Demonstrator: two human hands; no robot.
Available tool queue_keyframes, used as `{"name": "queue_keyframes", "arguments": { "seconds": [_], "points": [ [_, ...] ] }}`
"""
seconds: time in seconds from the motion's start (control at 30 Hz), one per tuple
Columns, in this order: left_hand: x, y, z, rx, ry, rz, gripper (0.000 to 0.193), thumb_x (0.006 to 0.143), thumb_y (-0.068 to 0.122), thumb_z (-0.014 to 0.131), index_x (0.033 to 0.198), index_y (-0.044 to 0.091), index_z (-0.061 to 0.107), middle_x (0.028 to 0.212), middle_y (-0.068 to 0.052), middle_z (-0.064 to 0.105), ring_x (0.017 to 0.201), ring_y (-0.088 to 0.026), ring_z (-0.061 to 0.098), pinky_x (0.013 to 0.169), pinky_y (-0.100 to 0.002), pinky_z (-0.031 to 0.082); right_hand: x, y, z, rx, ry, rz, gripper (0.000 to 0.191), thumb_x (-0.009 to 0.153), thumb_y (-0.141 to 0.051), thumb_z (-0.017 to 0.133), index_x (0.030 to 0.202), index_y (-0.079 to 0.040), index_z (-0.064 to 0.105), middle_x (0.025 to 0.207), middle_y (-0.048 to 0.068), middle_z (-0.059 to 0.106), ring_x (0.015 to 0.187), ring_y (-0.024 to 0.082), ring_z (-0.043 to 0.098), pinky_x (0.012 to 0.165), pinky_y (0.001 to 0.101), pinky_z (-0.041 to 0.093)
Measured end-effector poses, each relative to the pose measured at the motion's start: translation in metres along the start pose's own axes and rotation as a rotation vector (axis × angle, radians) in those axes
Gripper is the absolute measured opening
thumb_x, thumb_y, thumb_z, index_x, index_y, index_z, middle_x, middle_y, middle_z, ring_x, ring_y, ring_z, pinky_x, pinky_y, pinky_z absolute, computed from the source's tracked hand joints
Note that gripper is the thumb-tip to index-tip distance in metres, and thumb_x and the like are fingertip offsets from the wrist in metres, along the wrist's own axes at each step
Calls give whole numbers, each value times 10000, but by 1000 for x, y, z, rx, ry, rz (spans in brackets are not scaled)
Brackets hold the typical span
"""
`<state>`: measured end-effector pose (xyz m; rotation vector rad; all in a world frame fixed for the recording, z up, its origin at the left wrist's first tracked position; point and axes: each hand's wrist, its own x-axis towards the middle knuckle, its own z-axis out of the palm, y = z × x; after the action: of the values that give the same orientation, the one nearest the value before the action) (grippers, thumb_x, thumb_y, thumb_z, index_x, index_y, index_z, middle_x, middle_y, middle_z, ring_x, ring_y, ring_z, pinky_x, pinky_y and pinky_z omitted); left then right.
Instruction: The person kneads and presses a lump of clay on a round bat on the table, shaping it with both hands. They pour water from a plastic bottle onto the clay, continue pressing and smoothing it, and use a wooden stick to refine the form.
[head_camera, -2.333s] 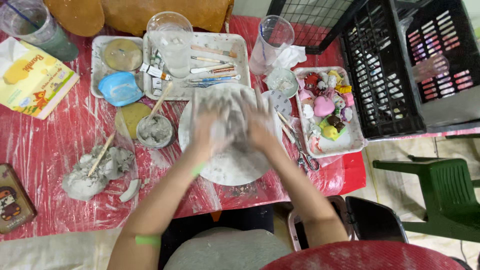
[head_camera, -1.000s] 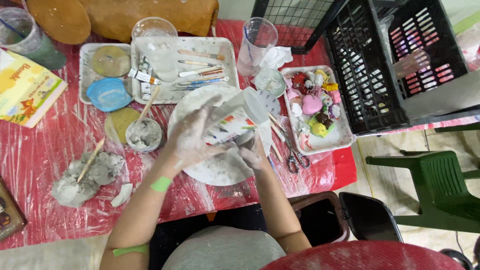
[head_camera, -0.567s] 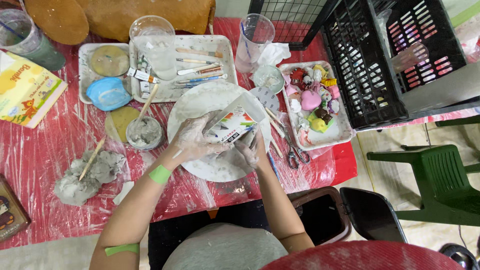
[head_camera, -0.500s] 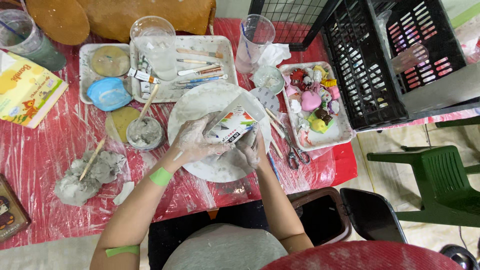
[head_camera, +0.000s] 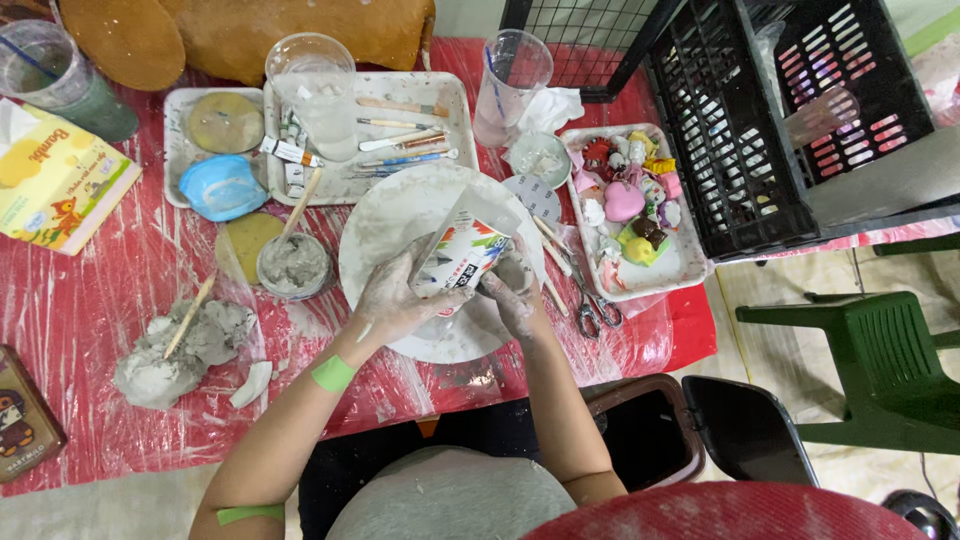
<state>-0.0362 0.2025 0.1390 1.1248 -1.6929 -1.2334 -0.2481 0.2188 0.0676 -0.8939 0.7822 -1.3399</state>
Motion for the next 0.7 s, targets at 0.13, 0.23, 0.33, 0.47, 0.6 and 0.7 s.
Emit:
{"name": "queue_keyframes", "arguments": {
  "seconds": [0.13, 0.23, 0.33, 0.47, 0.6, 0.7],
  "points": [
    [-9, -1, 10, 20, 89, 50, 772, 735, 317, 896, 1367, 6, 579, 1186, -138, 755, 1082, -211, 748, 965, -339, 559, -1, -9, -1, -40, -72, -61, 809, 882, -149, 765, 1547, -68, 311, 1435, 140, 535, 1322, 238, 555, 1089, 397, 506],
    [-12, 2, 20, 104, 176, -35, 657, 758, 300, 869, 1304, 18, 638, 1113, -113, 785, 985, -192, 778, 876, -328, 603, -1, 3, -3, -80, 20, 14, 770, 873, -141, 774, 1485, -88, 309, 1323, 191, 569, 1222, 243, 591, 1020, 357, 533],
    [-8, 8, 14, 209, 321, 0, 641, 797, 317, 848, 1297, -3, 606, 1114, -108, 772, 949, -175, 770, 825, -314, 623, -3, 21, -2, -254, 106, -138, 688, 875, -137, 832, 1379, -78, 367, 1189, 169, 507, 1037, 205, 547, 882, 351, 545],
    [-2, 13, -30, -35, 426, 211, 752, 807, 330, 843, 1385, -26, 519, 1158, -113, 736, 992, -174, 750, 875, -317, 631, -6, 23, 2, 93, -46, -21, 642, 896, -181, 853, 1336, -73, 399, 1119, 134, 517, 980, 259, 586, 781, 353, 508],
    [-18, 16, -61, 172, 469, 154, 709, 775, 300, 875, 1337, -30, 596, 1123, -121, 767, 993, -211, 769, 911, -343, 608, 2, -6, 9, 165, -70, 101, 899, 755, -180, 836, 1522, -93, 376, 1334, 109, 579, 1197, 299, 633, 982, 411, 553],
    [-31, 17, -68, 336, 494, 176, 724, 733, 227, 914, 1335, -25, 600, 1133, -136, 751, 1009, -235, 728, 935, -367, 564, 12, -31, 15, 17, -79, 142, 1090, 704, -151, 847, 1626, -153, 265, 1322, 124, 587, 1199, 300, 607, 1010, 420, 527]
  ]
}}
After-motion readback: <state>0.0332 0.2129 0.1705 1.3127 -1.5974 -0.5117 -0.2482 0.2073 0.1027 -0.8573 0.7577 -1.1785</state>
